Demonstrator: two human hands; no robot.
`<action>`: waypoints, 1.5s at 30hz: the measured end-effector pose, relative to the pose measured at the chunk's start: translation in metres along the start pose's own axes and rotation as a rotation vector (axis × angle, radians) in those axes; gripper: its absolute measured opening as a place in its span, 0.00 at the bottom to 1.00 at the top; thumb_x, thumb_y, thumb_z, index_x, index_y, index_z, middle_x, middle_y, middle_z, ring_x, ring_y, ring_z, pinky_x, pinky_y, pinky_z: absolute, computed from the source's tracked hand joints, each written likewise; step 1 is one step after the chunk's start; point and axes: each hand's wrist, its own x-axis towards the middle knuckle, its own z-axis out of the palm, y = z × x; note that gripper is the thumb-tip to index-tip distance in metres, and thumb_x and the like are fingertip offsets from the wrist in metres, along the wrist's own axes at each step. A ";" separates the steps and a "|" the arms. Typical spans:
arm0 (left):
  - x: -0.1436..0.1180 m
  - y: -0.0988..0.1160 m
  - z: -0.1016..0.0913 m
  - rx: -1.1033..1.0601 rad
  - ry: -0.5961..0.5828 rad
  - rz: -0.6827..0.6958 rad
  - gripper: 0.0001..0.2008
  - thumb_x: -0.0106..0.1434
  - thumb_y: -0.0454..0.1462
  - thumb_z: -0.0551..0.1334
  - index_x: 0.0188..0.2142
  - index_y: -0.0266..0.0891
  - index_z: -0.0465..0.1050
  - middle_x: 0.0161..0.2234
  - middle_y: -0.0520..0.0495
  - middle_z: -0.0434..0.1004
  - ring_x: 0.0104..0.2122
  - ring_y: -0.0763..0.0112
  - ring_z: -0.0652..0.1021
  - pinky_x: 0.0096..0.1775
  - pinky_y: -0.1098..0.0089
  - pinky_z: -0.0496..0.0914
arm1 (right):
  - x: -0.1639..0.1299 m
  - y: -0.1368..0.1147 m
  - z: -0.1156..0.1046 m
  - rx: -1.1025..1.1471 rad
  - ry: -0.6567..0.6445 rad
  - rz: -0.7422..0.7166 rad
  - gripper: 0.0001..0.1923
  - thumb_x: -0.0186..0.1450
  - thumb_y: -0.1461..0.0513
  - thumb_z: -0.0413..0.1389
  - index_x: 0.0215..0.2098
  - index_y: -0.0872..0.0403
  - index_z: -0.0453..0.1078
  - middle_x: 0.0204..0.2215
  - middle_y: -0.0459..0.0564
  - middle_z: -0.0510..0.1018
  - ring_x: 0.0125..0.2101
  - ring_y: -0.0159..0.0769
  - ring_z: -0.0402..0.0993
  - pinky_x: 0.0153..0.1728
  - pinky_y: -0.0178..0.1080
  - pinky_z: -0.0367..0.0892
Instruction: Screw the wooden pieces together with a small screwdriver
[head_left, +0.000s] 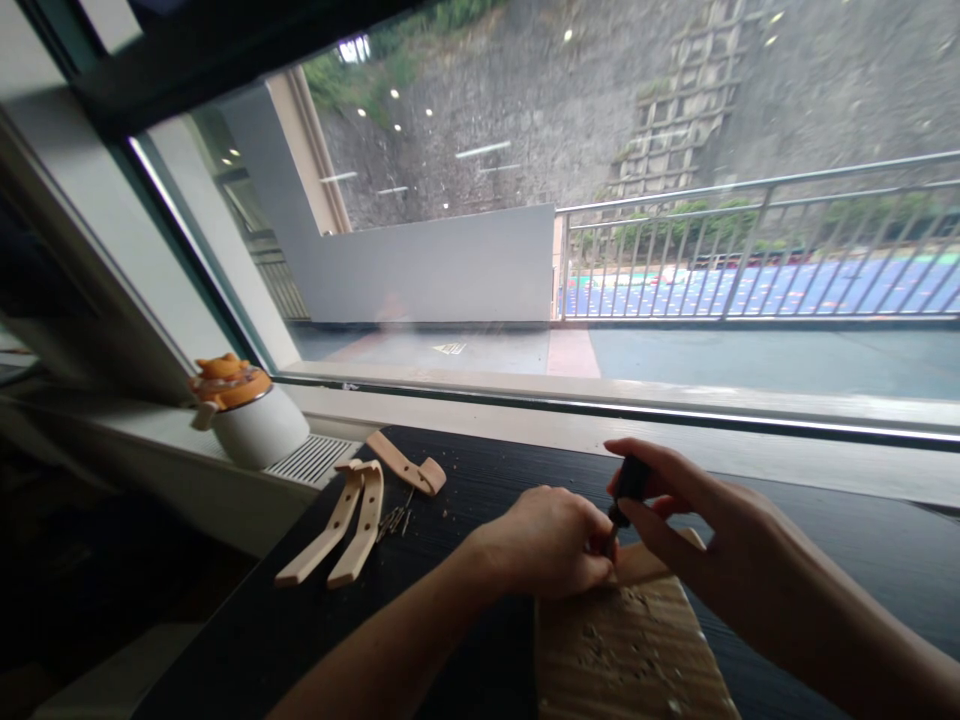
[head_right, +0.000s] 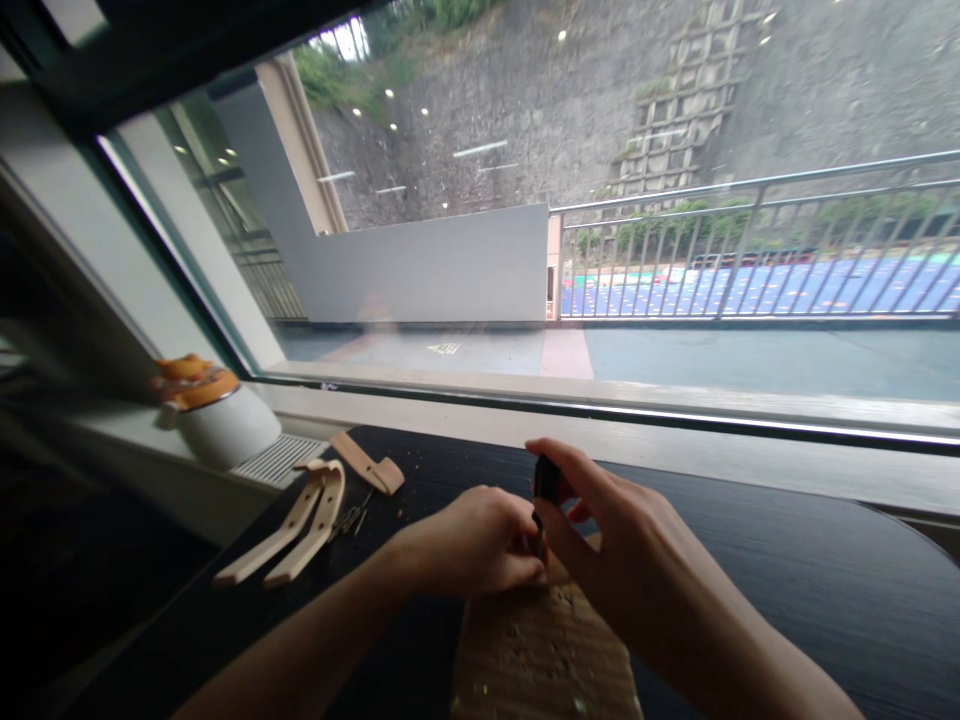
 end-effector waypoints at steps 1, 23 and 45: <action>0.000 0.000 0.000 -0.003 -0.002 -0.002 0.04 0.55 0.35 0.62 0.28 0.40 0.77 0.26 0.52 0.78 0.29 0.71 0.76 0.30 0.75 0.63 | 0.000 0.001 0.001 -0.019 0.009 -0.009 0.19 0.67 0.57 0.51 0.56 0.40 0.61 0.30 0.43 0.79 0.27 0.34 0.77 0.25 0.33 0.70; 0.000 -0.001 0.003 0.003 0.027 0.016 0.05 0.56 0.38 0.62 0.29 0.40 0.76 0.27 0.54 0.78 0.30 0.72 0.76 0.31 0.76 0.63 | -0.003 0.005 0.002 0.077 -0.045 0.052 0.17 0.68 0.56 0.50 0.55 0.42 0.60 0.34 0.46 0.80 0.30 0.35 0.78 0.27 0.35 0.71; -0.001 0.001 0.003 0.026 0.054 0.017 0.06 0.55 0.39 0.62 0.28 0.41 0.77 0.25 0.53 0.77 0.27 0.72 0.75 0.29 0.74 0.60 | -0.001 0.003 0.002 0.015 -0.004 0.059 0.16 0.67 0.56 0.51 0.53 0.45 0.62 0.29 0.44 0.80 0.26 0.35 0.77 0.24 0.34 0.70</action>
